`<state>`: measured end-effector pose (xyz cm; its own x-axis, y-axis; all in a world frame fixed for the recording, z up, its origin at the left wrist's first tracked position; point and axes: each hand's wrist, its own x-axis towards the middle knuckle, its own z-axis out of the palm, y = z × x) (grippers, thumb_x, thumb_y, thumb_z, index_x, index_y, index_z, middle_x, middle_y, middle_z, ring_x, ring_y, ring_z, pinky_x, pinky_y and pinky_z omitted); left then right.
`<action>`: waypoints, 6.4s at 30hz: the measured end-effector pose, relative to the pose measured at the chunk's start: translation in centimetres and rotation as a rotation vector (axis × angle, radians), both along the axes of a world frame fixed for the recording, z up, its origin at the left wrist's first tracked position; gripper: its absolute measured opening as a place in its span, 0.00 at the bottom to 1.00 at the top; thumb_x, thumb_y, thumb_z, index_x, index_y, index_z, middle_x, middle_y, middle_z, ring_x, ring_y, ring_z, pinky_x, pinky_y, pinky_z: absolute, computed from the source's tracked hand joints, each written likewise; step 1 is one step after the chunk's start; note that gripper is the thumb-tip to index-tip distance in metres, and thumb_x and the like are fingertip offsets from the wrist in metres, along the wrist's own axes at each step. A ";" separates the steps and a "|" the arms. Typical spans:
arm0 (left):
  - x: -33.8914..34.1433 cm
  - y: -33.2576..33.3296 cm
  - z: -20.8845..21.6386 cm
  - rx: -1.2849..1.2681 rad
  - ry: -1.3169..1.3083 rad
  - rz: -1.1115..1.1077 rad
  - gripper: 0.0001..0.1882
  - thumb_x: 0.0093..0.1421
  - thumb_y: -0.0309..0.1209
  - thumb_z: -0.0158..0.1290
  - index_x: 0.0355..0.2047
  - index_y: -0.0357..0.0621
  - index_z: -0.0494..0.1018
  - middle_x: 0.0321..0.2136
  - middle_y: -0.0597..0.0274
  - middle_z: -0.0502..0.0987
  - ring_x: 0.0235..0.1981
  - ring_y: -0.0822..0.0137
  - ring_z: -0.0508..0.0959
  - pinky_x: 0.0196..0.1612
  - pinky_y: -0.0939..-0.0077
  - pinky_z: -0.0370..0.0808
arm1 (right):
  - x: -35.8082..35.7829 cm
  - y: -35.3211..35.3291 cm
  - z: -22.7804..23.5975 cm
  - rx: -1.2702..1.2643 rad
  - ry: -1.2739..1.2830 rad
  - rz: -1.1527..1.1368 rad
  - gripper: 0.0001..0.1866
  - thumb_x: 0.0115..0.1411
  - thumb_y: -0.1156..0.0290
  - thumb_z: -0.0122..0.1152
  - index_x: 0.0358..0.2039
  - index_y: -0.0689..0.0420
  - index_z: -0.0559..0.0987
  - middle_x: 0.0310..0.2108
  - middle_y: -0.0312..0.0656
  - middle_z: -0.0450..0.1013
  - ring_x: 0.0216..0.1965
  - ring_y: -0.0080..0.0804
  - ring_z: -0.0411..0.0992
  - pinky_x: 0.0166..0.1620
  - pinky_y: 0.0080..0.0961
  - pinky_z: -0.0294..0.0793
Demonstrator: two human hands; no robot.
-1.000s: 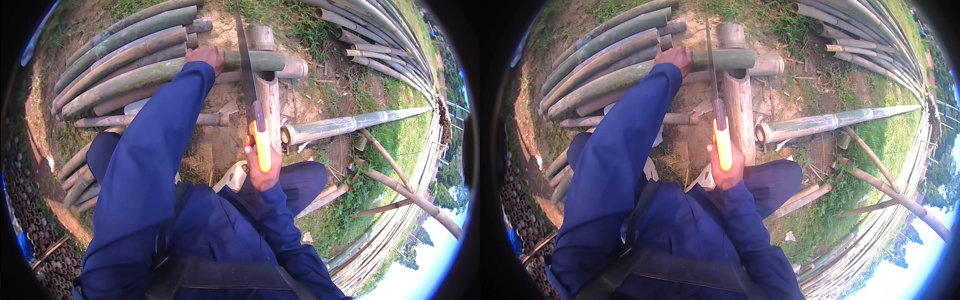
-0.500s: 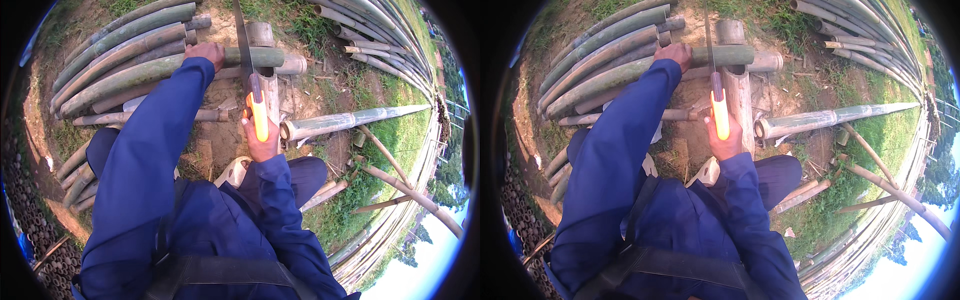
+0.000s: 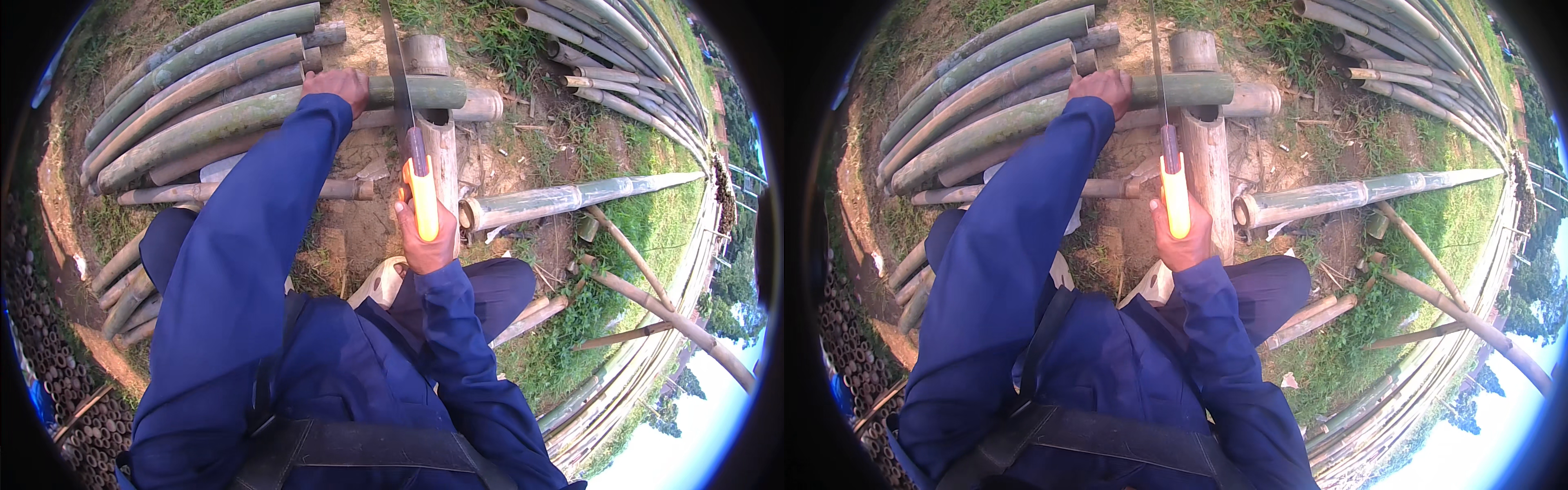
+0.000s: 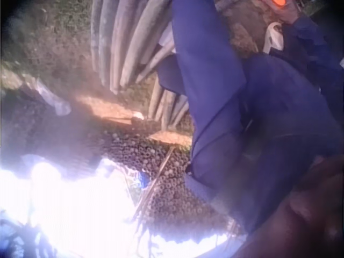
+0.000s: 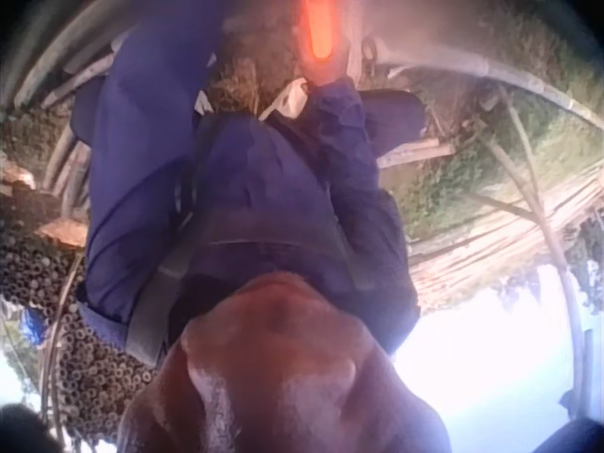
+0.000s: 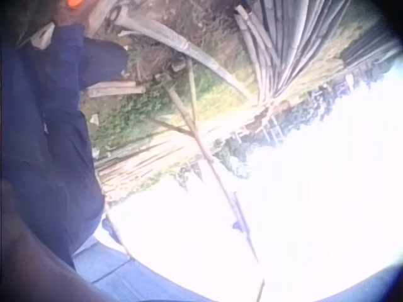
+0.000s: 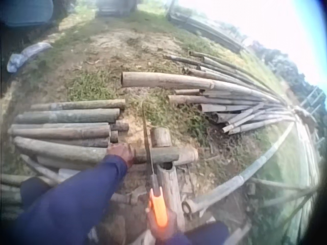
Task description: The person uses a hand saw to cut bamboo poles into shorter sections. The person positions each pole on a support, saws through it, and then moves the cut pieces aside.
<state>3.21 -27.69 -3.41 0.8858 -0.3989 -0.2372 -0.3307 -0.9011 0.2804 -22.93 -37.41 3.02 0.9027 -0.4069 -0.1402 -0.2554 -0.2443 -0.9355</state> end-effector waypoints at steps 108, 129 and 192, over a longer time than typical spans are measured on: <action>0.9 0.9 1.9 -0.018 -0.033 0.041 0.29 0.69 0.44 0.34 0.38 0.35 0.82 0.38 0.38 0.82 0.43 0.41 0.83 0.54 0.49 0.75 | -6.3 1.6 2.6 0.124 0.191 -0.053 0.09 0.62 0.74 0.68 0.36 0.67 0.79 0.23 0.37 0.74 0.24 0.20 0.68 0.30 0.24 0.71; -0.2 0.7 0.3 0.025 0.001 0.055 0.25 0.70 0.42 0.33 0.45 0.41 0.78 0.44 0.44 0.82 0.49 0.46 0.81 0.60 0.43 0.68 | -13.2 1.7 6.1 -0.017 0.181 -0.051 0.16 0.63 0.77 0.65 0.51 0.67 0.79 0.35 0.43 0.80 0.32 0.21 0.75 0.38 0.21 0.75; 1.0 1.9 0.0 0.093 -0.060 -0.352 0.32 0.47 0.40 0.67 0.47 0.35 0.69 0.38 0.39 0.82 0.43 0.42 0.83 0.47 0.53 0.79 | -4.9 1.8 1.1 0.028 0.080 -0.079 0.07 0.62 0.74 0.68 0.34 0.65 0.79 0.21 0.37 0.72 0.24 0.21 0.69 0.29 0.25 0.71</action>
